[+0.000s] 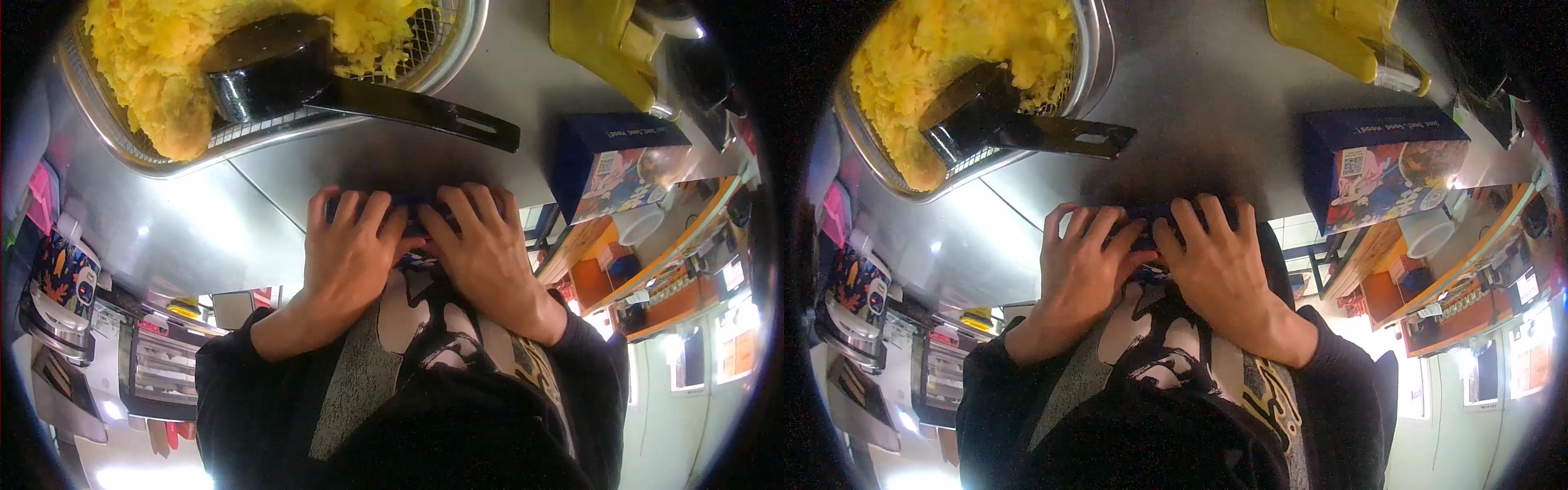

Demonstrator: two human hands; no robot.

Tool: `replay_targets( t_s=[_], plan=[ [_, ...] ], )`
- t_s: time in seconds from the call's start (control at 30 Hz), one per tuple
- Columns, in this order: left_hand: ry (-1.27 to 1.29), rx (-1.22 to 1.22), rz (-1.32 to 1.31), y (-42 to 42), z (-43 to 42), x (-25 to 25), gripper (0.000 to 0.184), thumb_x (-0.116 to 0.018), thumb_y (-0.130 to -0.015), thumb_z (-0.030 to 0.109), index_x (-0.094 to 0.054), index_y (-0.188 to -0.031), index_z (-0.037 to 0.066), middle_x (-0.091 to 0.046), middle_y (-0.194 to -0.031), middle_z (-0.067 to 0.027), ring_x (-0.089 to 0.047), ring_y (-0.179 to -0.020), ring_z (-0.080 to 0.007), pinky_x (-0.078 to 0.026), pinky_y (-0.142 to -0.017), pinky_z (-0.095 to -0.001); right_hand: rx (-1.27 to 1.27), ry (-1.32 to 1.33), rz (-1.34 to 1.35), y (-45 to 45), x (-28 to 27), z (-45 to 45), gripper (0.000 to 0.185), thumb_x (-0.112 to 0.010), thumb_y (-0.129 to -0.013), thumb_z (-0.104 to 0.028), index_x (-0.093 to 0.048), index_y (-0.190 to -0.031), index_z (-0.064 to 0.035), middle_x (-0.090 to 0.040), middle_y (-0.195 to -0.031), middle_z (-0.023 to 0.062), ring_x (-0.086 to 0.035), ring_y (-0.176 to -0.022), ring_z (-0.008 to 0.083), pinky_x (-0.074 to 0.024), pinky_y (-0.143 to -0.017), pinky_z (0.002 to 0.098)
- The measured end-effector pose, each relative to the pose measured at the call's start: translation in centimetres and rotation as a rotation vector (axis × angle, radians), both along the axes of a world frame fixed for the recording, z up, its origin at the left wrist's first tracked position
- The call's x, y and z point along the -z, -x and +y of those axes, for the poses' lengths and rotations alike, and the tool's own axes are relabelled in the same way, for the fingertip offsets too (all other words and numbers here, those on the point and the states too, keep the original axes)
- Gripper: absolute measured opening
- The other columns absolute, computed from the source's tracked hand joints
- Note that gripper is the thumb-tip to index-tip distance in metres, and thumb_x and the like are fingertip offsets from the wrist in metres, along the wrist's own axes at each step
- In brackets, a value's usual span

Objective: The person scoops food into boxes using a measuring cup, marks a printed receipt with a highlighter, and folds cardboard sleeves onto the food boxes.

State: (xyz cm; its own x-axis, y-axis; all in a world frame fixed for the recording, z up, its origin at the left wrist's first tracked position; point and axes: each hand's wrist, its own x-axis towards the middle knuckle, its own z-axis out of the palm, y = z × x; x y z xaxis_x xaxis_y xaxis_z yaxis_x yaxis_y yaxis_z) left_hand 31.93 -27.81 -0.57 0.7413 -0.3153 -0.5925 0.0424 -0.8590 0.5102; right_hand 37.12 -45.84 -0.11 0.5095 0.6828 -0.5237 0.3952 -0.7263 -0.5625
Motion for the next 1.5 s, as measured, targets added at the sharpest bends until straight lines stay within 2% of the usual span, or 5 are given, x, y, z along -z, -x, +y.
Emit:
replay_targets(
  t_s=[0.43, 0.53, 0.73, 0.9, 1.5],
  plan=[
    [0.110, -0.182, 0.020, 0.2, 0.5, 0.5, 0.037, -0.073, -0.078, 0.035, -0.066, -0.104, 0.009, -0.057, -0.107, -0.0041, -0.053, -0.101, -0.0246, -0.041, -0.088, -0.0412, 0.090, -0.054, 0.056, -0.2, 0.0, -0.7, 0.033, -0.065, -0.084, -0.025, -0.064, -0.113, -0.0092, -0.055, -0.116, 0.0113, -0.051, -0.110, 0.0303, -0.0401, -0.093, 0.0476],
    [0.175, -0.186, 0.010, 0.3, 0.8, 0.3, 0.036, -0.074, -0.077, 0.037, -0.067, -0.098, 0.010, -0.057, -0.105, -0.0031, -0.053, -0.099, -0.0241, -0.041, -0.088, -0.0422, 0.123, -0.134, 0.162, -2.2, -0.2, -1.3, 0.035, -0.069, -0.080, -0.016, -0.064, -0.113, -0.0057, -0.059, -0.109, 0.0127, -0.055, -0.103, 0.0337, -0.0411, -0.094, 0.0455],
    [0.233, -0.182, -0.029, 0.8, 0.9, -0.5, 0.033, -0.075, -0.076, 0.038, -0.069, -0.094, 0.011, -0.058, -0.102, -0.0033, -0.053, -0.098, -0.0254, -0.040, -0.090, -0.0430, 0.223, -0.223, 0.314, -4.4, 2.8, -0.4, 0.016, -0.063, -0.085, -0.015, -0.063, -0.097, -0.0040, -0.062, -0.086, 0.0130, -0.064, -0.082, 0.0326, -0.0506, -0.072, 0.0412],
    [0.188, -0.150, -0.060, 0.9, 0.7, -0.8, 0.033, -0.076, -0.076, 0.037, -0.070, -0.094, 0.010, -0.059, -0.103, -0.0044, -0.053, -0.100, -0.0270, -0.040, -0.092, -0.0441, -0.120, -0.267, 0.197, -4.5, 4.4, 1.1, 0.007, -0.062, -0.078, -0.007, -0.060, -0.085, -0.0037, -0.063, -0.082, 0.0132, -0.065, -0.080, 0.0309, -0.0532, -0.070, 0.0394],
    [0.145, -0.188, -0.147, 1.3, 0.3, -0.7, 0.031, -0.073, -0.078, 0.037, -0.072, -0.095, 0.012, -0.059, -0.097, -0.0031, -0.054, -0.096, -0.0232, -0.036, -0.097, -0.0483, -0.313, -0.302, -0.071, -4.4, 4.2, 2.2, 0.009, -0.065, -0.075, -0.009, -0.064, -0.080, -0.0020, -0.066, -0.078, 0.0118, -0.070, -0.071, 0.0267, -0.0559, -0.060, 0.0332]
  ],
)
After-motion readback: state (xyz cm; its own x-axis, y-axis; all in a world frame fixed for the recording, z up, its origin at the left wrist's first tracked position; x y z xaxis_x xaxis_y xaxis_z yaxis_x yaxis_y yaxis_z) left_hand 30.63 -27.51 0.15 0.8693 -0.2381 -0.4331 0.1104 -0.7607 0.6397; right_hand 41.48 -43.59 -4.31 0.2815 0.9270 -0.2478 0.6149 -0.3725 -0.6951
